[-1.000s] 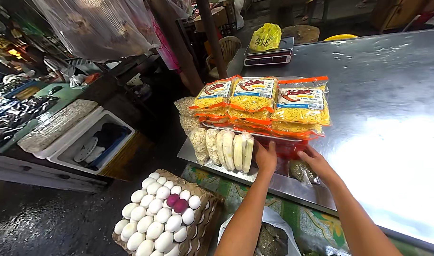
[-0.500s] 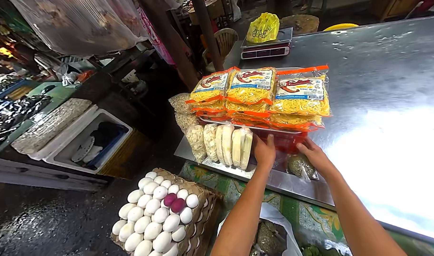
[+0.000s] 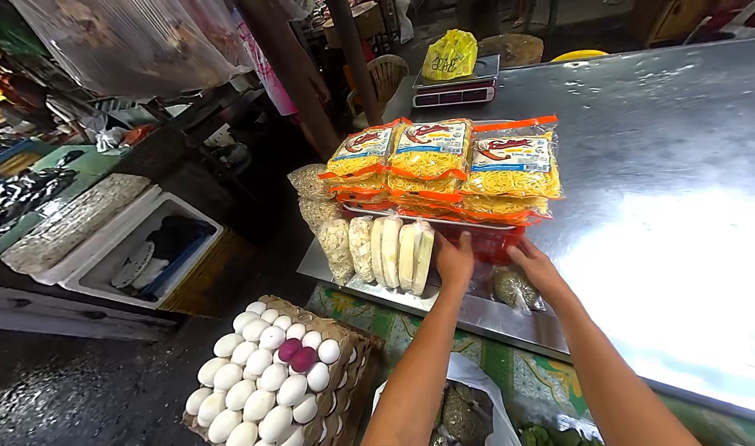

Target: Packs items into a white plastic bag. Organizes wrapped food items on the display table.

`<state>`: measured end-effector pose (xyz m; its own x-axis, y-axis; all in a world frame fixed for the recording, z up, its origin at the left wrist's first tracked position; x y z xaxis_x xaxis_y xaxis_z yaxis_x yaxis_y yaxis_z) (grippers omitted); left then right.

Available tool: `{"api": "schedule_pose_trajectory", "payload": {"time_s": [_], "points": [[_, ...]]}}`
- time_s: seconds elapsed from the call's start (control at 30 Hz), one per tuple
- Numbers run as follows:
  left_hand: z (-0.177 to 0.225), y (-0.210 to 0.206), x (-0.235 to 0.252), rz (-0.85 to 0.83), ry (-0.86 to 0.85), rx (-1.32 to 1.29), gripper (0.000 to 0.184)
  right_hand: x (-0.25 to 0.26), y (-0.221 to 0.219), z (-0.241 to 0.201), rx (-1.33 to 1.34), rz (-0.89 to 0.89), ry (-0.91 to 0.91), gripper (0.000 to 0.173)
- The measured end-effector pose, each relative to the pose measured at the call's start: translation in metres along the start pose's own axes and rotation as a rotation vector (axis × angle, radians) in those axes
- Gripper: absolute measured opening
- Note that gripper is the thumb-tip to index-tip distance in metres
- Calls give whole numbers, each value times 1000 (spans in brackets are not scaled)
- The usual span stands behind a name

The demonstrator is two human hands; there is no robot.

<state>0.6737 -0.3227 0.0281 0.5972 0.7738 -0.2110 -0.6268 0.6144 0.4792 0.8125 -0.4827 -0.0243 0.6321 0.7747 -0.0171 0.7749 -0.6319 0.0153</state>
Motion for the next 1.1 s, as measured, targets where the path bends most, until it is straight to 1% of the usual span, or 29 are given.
{"api": "schedule_pose_trajectory", "payload": {"time_s": [0.07, 0.13, 0.17, 0.2, 0.23, 0.27, 0.3, 0.33, 0.37, 0.4, 0.47, 0.53, 0.6, 0.63, 0.67, 0.7, 0.73, 0.77, 0.8, 0.83, 0.87, 0.9, 0.93, 1.0, 1.03, 1.07, 1.1], "points": [[2, 0, -5, -11, 8, 11, 81, 0, 0, 0, -3, -4, 0, 67], [11, 2, -24, -15, -65, -10, 79, -1, 0, -1, -7, 1, -3, 65], [15, 7, -42, -13, -142, -36, 76, -2, -1, -1, -9, 0, -11, 65], [21, 16, -65, 14, -247, -48, 65, -3, -2, 0, -15, -2, -18, 64], [29, 31, -87, 78, -379, -22, 50, -2, -1, 1, -22, -2, -20, 63], [37, 49, -107, 150, -507, 37, 39, -3, 0, 1, -30, -1, -22, 63], [43, 70, -118, 227, -599, 110, 34, -4, 2, 2, -36, 4, -26, 63], [46, 92, -120, 294, -636, 174, 32, -6, 5, 2, -44, 6, -30, 63], [45, 113, -111, 344, -608, 239, 33, -7, 7, 3, -47, 5, -32, 62], [40, 132, -94, 347, -520, 314, 39, -9, 7, 4, -49, 1, -35, 62], [29, 157, -52, 282, -332, 419, 54, -8, 6, 4, -47, -3, -27, 61], [23, 166, -19, 184, -257, 504, 63, -7, 10, 5, -37, 24, -33, 62], [22, 164, -2, 84, -245, 570, 61, -7, 20, 9, 13, 61, -73, 67], [22, 163, 2, 50, -240, 595, 59, -9, 27, 7, 49, 110, -94, 66], [23, 163, 2, 29, -235, 606, 57, -15, 34, -3, 65, 198, -100, 63], [23, 164, 1, 8, -225, 605, 55, -27, 37, -20, 44, 314, -80, 56], [23, 165, -1, -14, -217, 596, 53, -41, 36, -43, 3, 412, -22, 50], [21, 166, -3, -33, -216, 579, 53, -54, 27, -67, -37, 461, 50, 47], [19, 167, -4, -50, -223, 558, 55, -65, 10, -89, -65, 451, 109, 46], [17, 168, -5, -68, -235, 543, 58, -71, -16, -107, -89, 385, 135, 46], [16, 168, -5, -88, -247, 523, 64, -69, -46, -119, -107, 279, 129, 46], [14, 169, -5, -104, -257, 507, 69, -63, -77, -122, -112, 148, 76, 51], [12, 171, -5, -108, -268, 484, 72, -52, -107, -117, -116, 30, -2, 61], [8, 177, -6, -79, -295, 420, 73, -29, -152, -94, -109, -96, -143, 88], [6, 180, -7, -62, -305, 396, 73, -17, -166, -82, -119, -115, -183, 101], [5, 183, -9, -42, -316, 375, 71, -7, -174, -73, -126, -106, -198, 111], [5, 184, -11, -27, -324, 360, 70, 1, -179, -68, -119, -69, -191, 115]]}}
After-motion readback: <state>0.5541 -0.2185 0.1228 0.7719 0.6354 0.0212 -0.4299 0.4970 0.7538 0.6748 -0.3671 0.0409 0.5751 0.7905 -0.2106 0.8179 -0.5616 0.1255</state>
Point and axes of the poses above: each hand's wrist, its own x-axis towards the middle knuckle, its own y-axis out of the back of the hand, z = x × y, the point moved 9 cm from there along x, towards the middle knuckle, and after that the axes turned 8 degrees about -z, right-handed, at the moved point
